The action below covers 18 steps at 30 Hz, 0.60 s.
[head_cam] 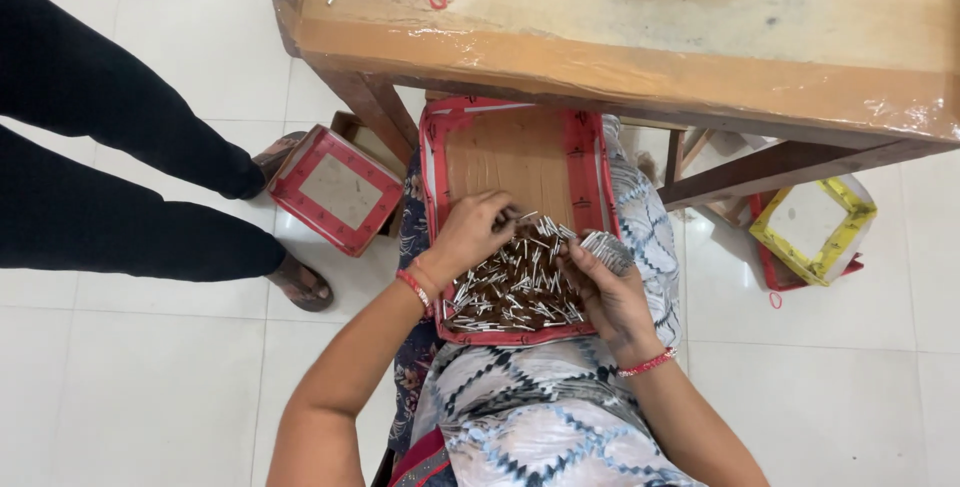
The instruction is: Sorting and organizing small metal pins from a tray into a circular bundle or holder by hand.
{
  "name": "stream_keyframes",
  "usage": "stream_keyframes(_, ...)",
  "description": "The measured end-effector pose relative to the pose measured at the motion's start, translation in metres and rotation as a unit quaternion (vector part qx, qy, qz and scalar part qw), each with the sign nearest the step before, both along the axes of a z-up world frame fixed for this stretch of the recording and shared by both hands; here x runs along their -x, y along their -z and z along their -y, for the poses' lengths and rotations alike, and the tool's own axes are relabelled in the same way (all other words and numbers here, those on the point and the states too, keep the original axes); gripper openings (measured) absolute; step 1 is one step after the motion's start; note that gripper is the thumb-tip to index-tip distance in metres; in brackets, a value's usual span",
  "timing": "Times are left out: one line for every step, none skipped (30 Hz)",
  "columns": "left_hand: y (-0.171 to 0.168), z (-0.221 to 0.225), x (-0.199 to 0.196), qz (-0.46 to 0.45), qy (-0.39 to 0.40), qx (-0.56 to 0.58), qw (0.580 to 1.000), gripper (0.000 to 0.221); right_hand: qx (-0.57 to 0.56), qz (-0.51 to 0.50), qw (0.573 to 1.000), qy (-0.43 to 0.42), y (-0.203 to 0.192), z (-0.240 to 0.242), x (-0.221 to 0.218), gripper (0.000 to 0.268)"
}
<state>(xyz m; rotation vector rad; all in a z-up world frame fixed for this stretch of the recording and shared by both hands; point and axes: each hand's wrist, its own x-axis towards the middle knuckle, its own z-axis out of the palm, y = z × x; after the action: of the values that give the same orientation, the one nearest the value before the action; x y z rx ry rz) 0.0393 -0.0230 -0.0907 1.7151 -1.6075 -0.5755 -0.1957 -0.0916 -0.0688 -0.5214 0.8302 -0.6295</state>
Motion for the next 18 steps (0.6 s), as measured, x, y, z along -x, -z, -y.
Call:
stream_keyframes(-0.009, -0.006, 0.010, 0.001, -0.001, -0.003, 1.000, 0.024, -0.003, 0.001, 1.000, -0.001, 0.007, -0.002, -0.004, 0.031)
stream_keyframes(-0.018, -0.013, 0.020, -0.070, -0.020, 0.001, 0.997, 0.026, 0.001, -0.007, 1.000, -0.021, 0.013, -0.005, -0.008, 0.029)
stream_keyframes(-0.027, -0.020, 0.030, -0.141, -0.040, 0.005, 0.989, 0.028, 0.006, -0.015, 0.999, -0.042, 0.019, -0.009, -0.012, 0.028)
stream_keyframes(-0.038, -0.026, 0.037, -0.140, -0.043, 0.003, 0.989, 0.028, 0.003, -0.014, 0.999, -0.044, 0.024, -0.010, -0.015, 0.028)
stream_keyframes(-0.049, -0.032, 0.045, -0.158, -0.029, 0.000, 0.987, 0.033, -0.012, 0.013, 0.999, -0.044, 0.030, -0.012, -0.018, 0.027)
stream_keyframes(-0.061, -0.034, 0.054, -0.177, -0.014, 0.001, 0.984, 0.038, -0.023, 0.041, 0.998, -0.043, 0.034, -0.010, -0.020, 0.026)
stream_keyframes(-0.069, -0.033, 0.049, -0.176, -0.015, 0.003, 0.984, 0.038, -0.021, 0.041, 0.998, -0.044, 0.032, -0.009, -0.017, 0.026)
stream_keyframes(-0.078, -0.031, 0.046, -0.153, -0.011, -0.003, 0.988, 0.045, -0.012, 0.030, 0.999, -0.041, 0.030, -0.007, -0.013, 0.027)
stream_keyframes(-0.085, -0.029, 0.041, -0.129, -0.007, -0.009, 0.992, 0.051, -0.002, 0.019, 0.999, -0.037, 0.028, -0.004, -0.009, 0.028)
stream_keyframes(-0.096, -0.024, 0.041, -0.132, -0.007, -0.009, 0.991, 0.051, -0.002, 0.017, 0.999, -0.038, 0.032, -0.002, -0.005, 0.028)
stream_keyframes(-0.107, -0.018, 0.040, -0.054, 0.025, 0.060, 0.996, 0.063, 0.007, 0.014, 0.998, -0.054, 0.037, 0.000, 0.000, 0.033)
stream_keyframes(-0.118, -0.012, 0.038, 0.023, 0.055, 0.130, 0.990, 0.076, 0.019, 0.012, 0.997, -0.072, 0.040, 0.004, 0.005, 0.038)
stream_keyframes(-0.109, -0.009, 0.046, 0.021, 0.053, 0.132, 0.990, 0.076, 0.020, 0.009, 0.997, -0.074, 0.036, -0.001, 0.006, 0.038)
stream_keyframes(-0.101, -0.006, 0.051, 0.053, 0.107, 0.160, 0.980, 0.083, 0.026, -0.005, 0.995, -0.099, 0.032, -0.003, 0.003, 0.045)
stream_keyframes(-0.095, -0.004, 0.055, 0.086, 0.160, 0.186, 0.966, 0.091, 0.033, -0.020, 0.992, -0.124, 0.026, -0.007, 0.000, 0.054)
stream_keyframes(-0.073, -0.006, 0.058, 0.103, 0.140, 0.189, 0.966, 0.091, 0.043, -0.008, 0.989, -0.145, 0.038, -0.007, 0.005, 0.054)
stream_keyframes(-0.052, -0.009, 0.058, 0.076, 0.182, 0.122, 0.973, 0.087, 0.030, -0.016, 0.987, -0.159, 0.050, -0.006, 0.010, 0.054)
stream_keyframes(-0.032, -0.009, 0.055, 0.047, 0.216, 0.057, 0.974, 0.082, 0.021, -0.023, 0.984, -0.178, 0.061, -0.001, 0.009, 0.054)
